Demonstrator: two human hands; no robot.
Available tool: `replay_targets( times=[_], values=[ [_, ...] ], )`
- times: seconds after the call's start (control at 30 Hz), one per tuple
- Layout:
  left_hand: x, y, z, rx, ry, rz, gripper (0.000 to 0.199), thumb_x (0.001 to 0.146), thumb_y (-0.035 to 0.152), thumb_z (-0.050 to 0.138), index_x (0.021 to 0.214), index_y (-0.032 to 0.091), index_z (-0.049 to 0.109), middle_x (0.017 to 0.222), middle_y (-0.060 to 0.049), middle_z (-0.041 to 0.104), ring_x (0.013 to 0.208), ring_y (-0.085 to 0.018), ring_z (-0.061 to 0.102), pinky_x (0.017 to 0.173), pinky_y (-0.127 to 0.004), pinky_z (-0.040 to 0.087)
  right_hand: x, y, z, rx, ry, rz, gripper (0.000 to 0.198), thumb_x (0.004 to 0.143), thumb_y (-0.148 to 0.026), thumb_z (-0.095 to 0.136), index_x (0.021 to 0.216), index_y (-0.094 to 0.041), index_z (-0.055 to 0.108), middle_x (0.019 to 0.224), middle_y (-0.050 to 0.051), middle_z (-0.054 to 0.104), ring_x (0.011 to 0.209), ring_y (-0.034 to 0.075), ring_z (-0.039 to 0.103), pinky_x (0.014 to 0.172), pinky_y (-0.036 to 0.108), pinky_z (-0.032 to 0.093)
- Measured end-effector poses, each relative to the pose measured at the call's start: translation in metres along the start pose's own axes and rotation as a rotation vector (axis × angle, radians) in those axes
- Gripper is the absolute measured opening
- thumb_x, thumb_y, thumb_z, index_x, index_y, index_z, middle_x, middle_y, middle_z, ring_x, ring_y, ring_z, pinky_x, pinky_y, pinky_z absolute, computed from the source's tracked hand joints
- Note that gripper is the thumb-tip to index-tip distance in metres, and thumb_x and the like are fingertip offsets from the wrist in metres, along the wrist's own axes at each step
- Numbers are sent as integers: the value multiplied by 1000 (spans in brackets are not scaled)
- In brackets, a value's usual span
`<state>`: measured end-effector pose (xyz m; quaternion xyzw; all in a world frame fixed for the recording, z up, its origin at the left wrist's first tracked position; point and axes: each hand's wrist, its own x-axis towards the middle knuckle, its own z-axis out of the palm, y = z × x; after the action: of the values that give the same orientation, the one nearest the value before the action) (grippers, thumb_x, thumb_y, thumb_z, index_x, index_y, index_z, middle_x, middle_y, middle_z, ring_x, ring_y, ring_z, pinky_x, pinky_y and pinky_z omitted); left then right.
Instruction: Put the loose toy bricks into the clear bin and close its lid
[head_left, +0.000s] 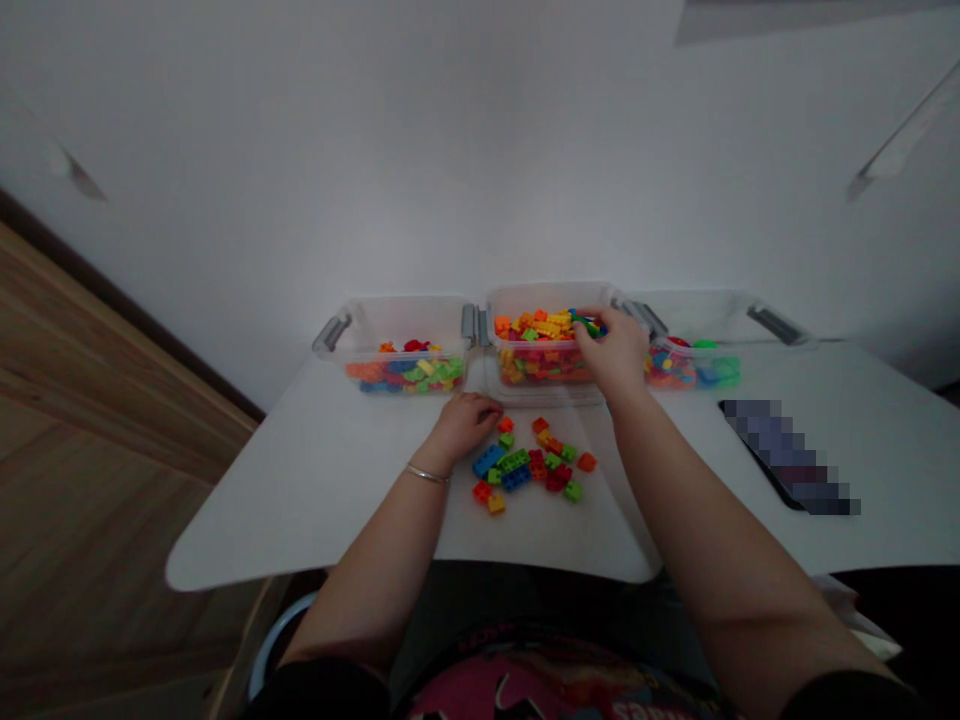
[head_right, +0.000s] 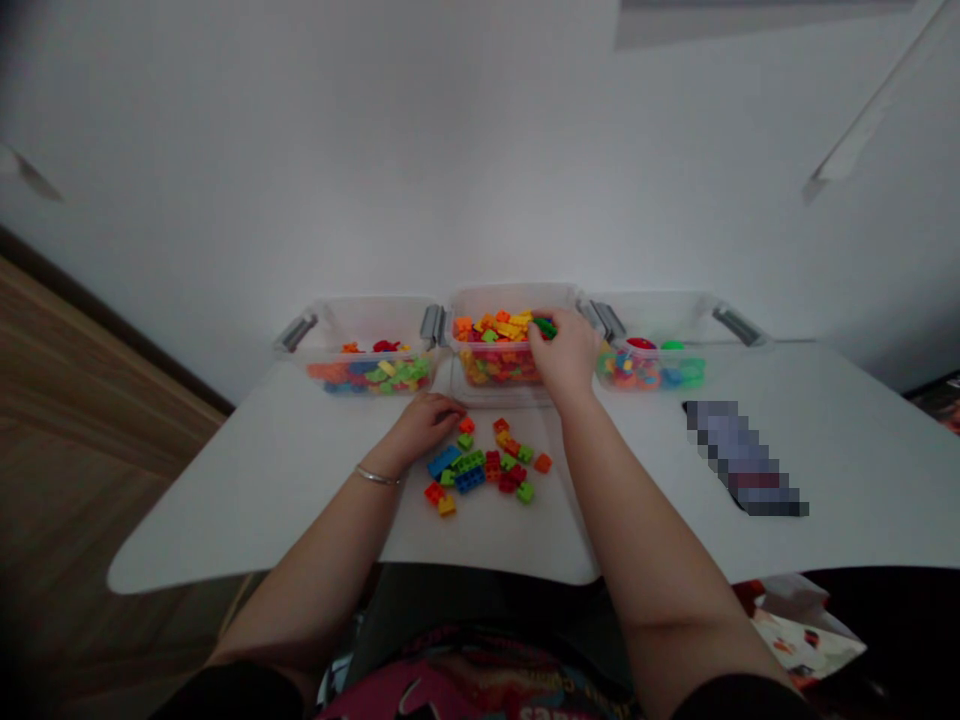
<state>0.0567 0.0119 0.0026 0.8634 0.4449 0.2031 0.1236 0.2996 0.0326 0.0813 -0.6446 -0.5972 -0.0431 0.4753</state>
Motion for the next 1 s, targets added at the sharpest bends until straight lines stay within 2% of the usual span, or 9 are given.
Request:
replay_targets(
  times=[0.27, 0.33, 0.43, 0.53, 0.63, 0.73, 0.8, 1.0],
  values=[
    [0, 1, -1, -23, 10, -15, 20, 86, 20, 56, 95, 18, 73, 99, -7, 74, 96, -22, 64, 94, -38, 47, -14, -9, -20, 538, 211, -22, 22, 83, -35, 55, 96, -21, 64, 96, 6, 69, 85, 17, 63, 77, 33, 49],
    [0, -1, 1, -43, 41, -32, 20, 84, 17, 57, 97, 17, 73, 99, -8, 73, 97, -22, 64, 94, -38, 48, -27, -14, -22, 579, 135, -40, 19, 83, -35, 55, 94, -21, 65, 94, 5, 70, 84, 17, 63, 75, 33, 50],
    [0, -3, 4, -70, 81, -43, 22, 81, 13, 58, 97, 17, 73, 97, -8, 71, 96, -21, 63, 94, -38, 49, -52, -17, -16, 538, -153, -116, 17, 82, -31, 59, 91, -21, 68, 91, 5, 71, 82, 17, 64, 75, 33, 51],
    [0, -4, 6, -80, 133, -58, 22, 81, 11, 58, 95, 17, 74, 96, -8, 69, 96, -20, 62, 94, -36, 49, -76, -16, -1, 403, -465, -264, 20, 81, -21, 58, 96, -21, 72, 96, 6, 73, 92, 20, 65, 85, 37, 50],
    [1, -4, 5, -72, 155, -71, 22, 81, 10, 57, 94, 15, 74, 96, -9, 69, 96, -20, 62, 94, -35, 50, -91, -16, 13, 270, -677, -414, 35, 82, -10, 51, 107, -24, 72, 111, 4, 72, 106, 20, 62, 97, 40, 44],
    [1, -1, 4, -36, 96, -59, 21, 82, 11, 56, 93, 15, 74, 92, -8, 72, 93, -20, 64, 93, -37, 49, -96, -17, 19, 158, -759, -494, 43, 84, -7, 46, 114, -26, 70, 120, 3, 69, 111, 19, 60, 100, 39, 42],
    [1, 0, 2, 4, 77, -67, 20, 83, 13, 57, 93, 16, 74, 94, -8, 73, 93, -21, 64, 93, -38, 48, -96, -17, 20, 71, -777, -505, 39, 85, -10, 48, 113, -26, 70, 120, 2, 69, 110, 21, 59, 99, 39, 41],
    [-2, -1, 1, 89, 63, -75, 21, 82, 16, 58, 96, 18, 74, 99, -9, 72, 99, -24, 62, 95, -40, 46, -95, -14, 18, -135, -736, -419, 30, 85, -21, 56, 110, -26, 72, 116, 4, 70, 106, 24, 59, 94, 40, 41]
  ],
)
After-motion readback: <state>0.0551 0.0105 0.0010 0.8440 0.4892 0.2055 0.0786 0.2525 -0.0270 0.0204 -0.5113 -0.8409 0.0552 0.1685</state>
